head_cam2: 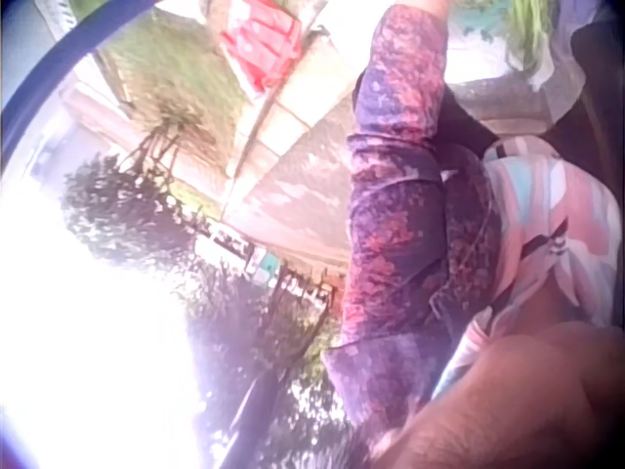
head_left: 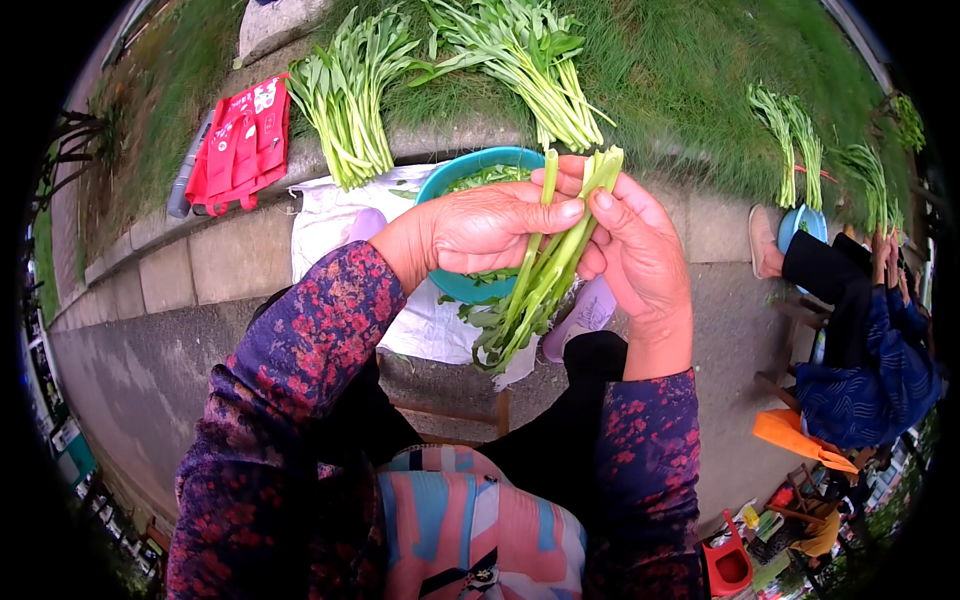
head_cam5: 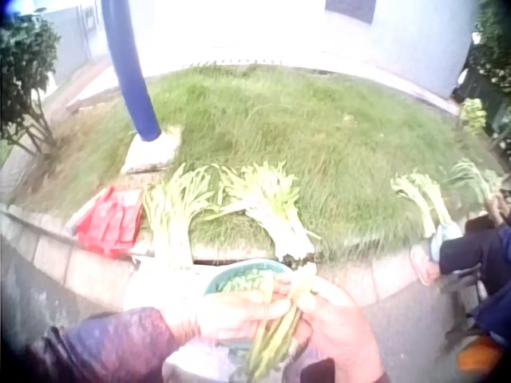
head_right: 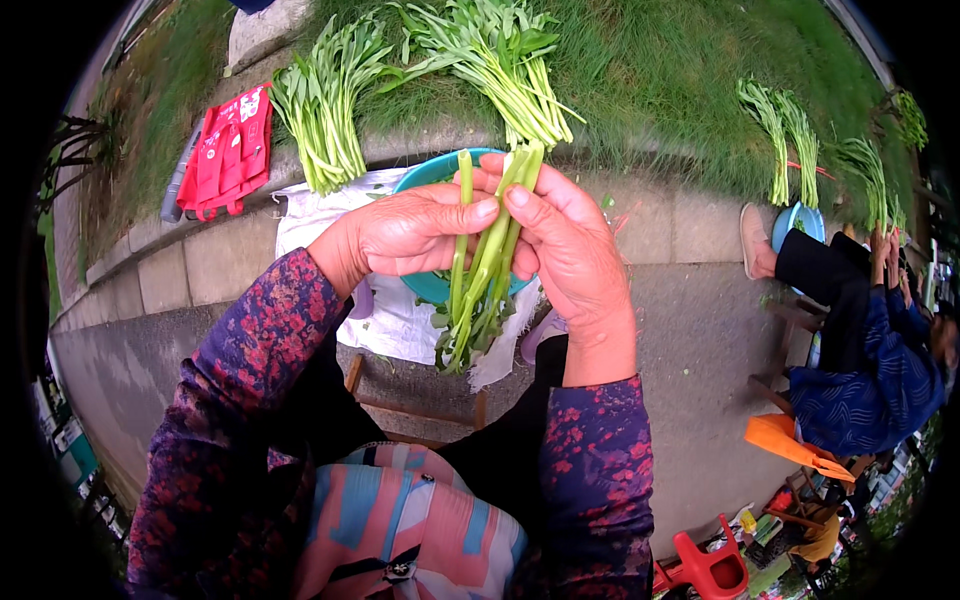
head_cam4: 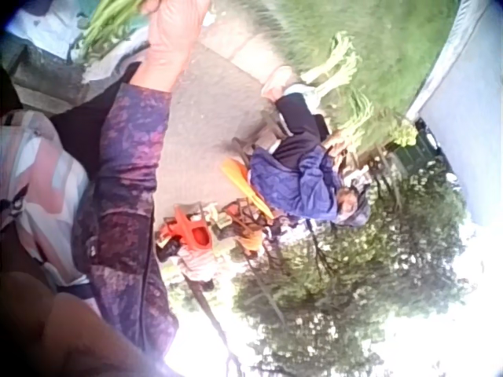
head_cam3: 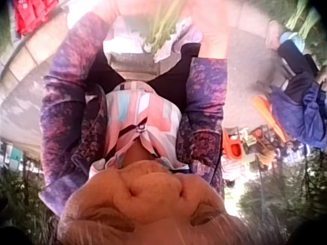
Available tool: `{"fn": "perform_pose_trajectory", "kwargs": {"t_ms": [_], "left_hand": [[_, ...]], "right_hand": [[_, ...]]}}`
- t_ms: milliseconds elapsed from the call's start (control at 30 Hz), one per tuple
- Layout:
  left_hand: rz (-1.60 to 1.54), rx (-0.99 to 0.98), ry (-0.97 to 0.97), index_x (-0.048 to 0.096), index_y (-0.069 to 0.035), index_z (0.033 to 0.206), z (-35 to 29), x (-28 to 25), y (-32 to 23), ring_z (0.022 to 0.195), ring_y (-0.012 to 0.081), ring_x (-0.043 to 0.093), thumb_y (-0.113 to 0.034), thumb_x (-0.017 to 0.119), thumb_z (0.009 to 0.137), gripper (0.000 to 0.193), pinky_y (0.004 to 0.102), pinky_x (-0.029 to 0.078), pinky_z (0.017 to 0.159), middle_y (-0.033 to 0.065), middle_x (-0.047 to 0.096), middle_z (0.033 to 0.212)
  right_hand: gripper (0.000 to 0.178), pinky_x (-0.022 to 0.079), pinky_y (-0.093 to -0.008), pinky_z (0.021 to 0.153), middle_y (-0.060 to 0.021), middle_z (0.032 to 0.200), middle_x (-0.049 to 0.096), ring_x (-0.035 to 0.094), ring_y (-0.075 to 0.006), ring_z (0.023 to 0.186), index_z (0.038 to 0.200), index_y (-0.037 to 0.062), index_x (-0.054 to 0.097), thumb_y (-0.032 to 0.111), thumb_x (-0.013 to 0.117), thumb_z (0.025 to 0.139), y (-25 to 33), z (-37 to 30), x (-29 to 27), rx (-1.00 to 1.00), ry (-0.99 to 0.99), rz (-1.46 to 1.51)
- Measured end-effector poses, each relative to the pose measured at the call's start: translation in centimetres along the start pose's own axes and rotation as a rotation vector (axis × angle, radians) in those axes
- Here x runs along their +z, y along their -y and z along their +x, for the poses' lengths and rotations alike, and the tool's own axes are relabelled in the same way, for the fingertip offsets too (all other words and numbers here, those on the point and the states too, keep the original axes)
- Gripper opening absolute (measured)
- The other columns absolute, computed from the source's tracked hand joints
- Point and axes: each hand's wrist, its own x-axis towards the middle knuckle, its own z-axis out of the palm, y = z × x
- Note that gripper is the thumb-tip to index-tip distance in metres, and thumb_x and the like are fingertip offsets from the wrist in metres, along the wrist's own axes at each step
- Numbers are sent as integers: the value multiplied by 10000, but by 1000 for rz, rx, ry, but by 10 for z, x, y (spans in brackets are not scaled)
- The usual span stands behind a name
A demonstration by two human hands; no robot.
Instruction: The person picks through green vegetable stalks by hand, breaking off leaves and stems and placing them into a blue basin.
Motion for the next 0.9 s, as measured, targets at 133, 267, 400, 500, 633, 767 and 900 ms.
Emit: {"fn": "perform_pose_trajectory", "kwargs": {"t_ms": [133, 267, 400, 500, 633, 767, 900], "left_hand": [[29, 14, 4, 397, -21, 1255, -3, 0, -4, 1078, 242, 566, -336, 474, 949, 447, 346, 472, 895, 166, 571, 1138], [101, -95, 0, 442, 3, 1234, -5, -5, -2, 1077, 244, 560, -358, 457, 952, 458, 353, 466, 905, 155, 572, 1130], [127, -97, 118, 466, 12, 1198, -6, -6, 1, 1020, 246, 575, -420, 425, 949, 500, 363, 473, 884, 151, 581, 1070], [50, -59, 62, 561, 14, 1040, -9, 3, 0, 869, 181, 616, -486, 446, 922, 526, 307, 536, 729, 127, 613, 903], [-15, -49, 33, 555, -3, 971, -3, 2, 4, 801, 198, 620, -476, 454, 920, 486, 315, 537, 718, 117, 601, 852], [15, -33, -52, 551, -11, 958, 4, 0, 6, 747, 213, 615, -505, 440, 914, 508, 320, 527, 705, 105, 591, 813], [55, -43, -58, 550, -7, 1031, 4, 0, 5, 817, 215, 618, -535, 398, 918, 560, 306, 520, 732, 134, 610, 859]], "right_hand": [[341, 376, -179, 460, -118, 1092, 614, 531, -56, 629, 1191, -30, 510, 177, 520, 920, 0, -1, 9, 9, -81, 12], [336, 454, -174, 559, -123, 1111, 609, 593, -86, 771, 1190, -31, 520, 159, 525, 913, 2, -1, -6, 75, 98, -3], [345, 487, -190, 633, -144, 1154, 590, 599, -104, 806, 1182, -49, 520, 164, 520, 910, -2, 1, 1, 32, 68, -38], [370, 512, -225, 712, -173, 1158, 580, 611, -143, 854, 1175, -74, 510, 181, 523, 907, 1, 2, 15, 34, 46, 23], [395, 530, -271, 750, -206, 1135, 581, 623, -190, 878, 1164, -89, 502, 210, 528, 907, -4, 6, 13, 19, 45, 148], [353, 536, -250, 622, -199, 1065, 607, 627, -173, 773, 1095, -56, 544, 247, 532, 916, -13, 10, 9, 46, -84, 234], [299, 503, -271, 500, -171, 969, 637, 610, -186, 684, 1037, 0, 557, 274, 519, 924, -18, 15, -8, 50, -89, 191]]}}
